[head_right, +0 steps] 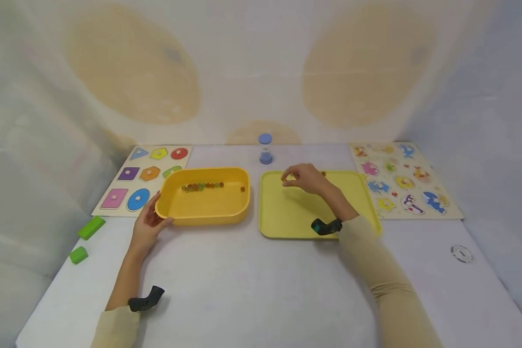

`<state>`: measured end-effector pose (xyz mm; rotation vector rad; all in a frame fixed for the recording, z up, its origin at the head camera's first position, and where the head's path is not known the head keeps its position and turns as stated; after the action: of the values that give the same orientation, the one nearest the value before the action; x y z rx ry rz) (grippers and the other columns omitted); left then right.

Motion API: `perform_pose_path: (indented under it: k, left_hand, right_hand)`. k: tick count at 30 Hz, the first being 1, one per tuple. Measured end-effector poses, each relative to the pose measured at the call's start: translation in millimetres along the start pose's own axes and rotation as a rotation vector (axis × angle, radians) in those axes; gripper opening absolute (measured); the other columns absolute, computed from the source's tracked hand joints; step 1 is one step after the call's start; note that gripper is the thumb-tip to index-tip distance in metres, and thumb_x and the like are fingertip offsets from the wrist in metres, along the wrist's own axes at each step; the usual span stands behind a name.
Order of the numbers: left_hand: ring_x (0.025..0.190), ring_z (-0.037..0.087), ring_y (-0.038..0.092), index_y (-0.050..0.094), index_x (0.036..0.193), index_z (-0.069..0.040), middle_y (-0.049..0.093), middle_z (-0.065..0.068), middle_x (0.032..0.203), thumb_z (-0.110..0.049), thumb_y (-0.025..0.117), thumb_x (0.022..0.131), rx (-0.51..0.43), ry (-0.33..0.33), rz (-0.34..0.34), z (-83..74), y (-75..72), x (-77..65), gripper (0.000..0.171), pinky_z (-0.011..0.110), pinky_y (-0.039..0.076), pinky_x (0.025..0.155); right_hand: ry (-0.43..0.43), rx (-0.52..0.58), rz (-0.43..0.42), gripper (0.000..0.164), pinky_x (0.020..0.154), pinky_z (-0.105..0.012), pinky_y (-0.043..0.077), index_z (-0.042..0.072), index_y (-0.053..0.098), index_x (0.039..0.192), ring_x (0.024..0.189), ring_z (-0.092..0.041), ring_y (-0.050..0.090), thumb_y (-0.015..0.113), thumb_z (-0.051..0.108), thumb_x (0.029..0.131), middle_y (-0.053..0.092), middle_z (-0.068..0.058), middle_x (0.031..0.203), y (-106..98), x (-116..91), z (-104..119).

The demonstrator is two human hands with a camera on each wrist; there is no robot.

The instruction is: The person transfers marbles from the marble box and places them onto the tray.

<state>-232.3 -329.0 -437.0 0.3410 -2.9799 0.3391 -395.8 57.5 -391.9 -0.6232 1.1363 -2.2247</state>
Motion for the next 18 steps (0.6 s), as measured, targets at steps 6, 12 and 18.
perform_pose_path:
  k: [6, 12, 18]
  left_hand:
    - [0.131, 0.028, 0.029, 0.023, 0.143, -0.019, 0.023, 0.006, 0.148, -0.006, 0.066, 0.080, 0.029, 0.007, 0.029, 1.5, -0.1, 1.7, 0.076, 0.022, 0.032, 0.101]
    - [0.131, 0.024, 0.030, 0.022, 0.142, -0.028, 0.025, 0.002, 0.147, -0.011, 0.067, 0.079, 0.032, -0.015, 0.025, 17.3, -1.5, 4.8, 0.079, 0.025, 0.031, 0.102]
    - [0.129, 0.021, 0.033, 0.025, 0.140, -0.035, 0.028, -0.001, 0.146, -0.016, 0.068, 0.079, 0.036, 0.007, 0.015, 24.0, -1.1, 6.5, 0.077, 0.020, 0.033, 0.100]
  right_hand:
    - [0.127, 0.010, 0.044, 0.022, 0.048, -0.025, 0.020, 0.009, 0.066, 0.100, 0.050, -0.011, 0.022, 0.063, 0.023, 0.084, 0.041, -0.003, 0.056, 11, -40, -58]
    - [0.082, 0.020, -0.018, 0.029, 0.046, -0.025, 0.022, 0.009, 0.063, 0.106, 0.046, -0.010, 0.021, 0.065, 0.026, 0.082, 0.027, 0.004, 0.052, 8, -27, -35]
    - [-0.095, 0.073, -0.079, 0.025, 0.045, -0.025, 0.023, 0.012, 0.066, 0.101, 0.045, -0.012, 0.024, 0.067, 0.025, 0.080, 0.029, 0.002, 0.050, 9, 29, 31]
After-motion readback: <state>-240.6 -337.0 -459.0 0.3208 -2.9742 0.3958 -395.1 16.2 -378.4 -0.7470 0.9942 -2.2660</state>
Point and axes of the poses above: each hand's wrist, its own x-axis towards the middle knuckle, its own y-axis out of the palm, z = x × y, the point moved 6 cm from there along x, towards the middle knuckle
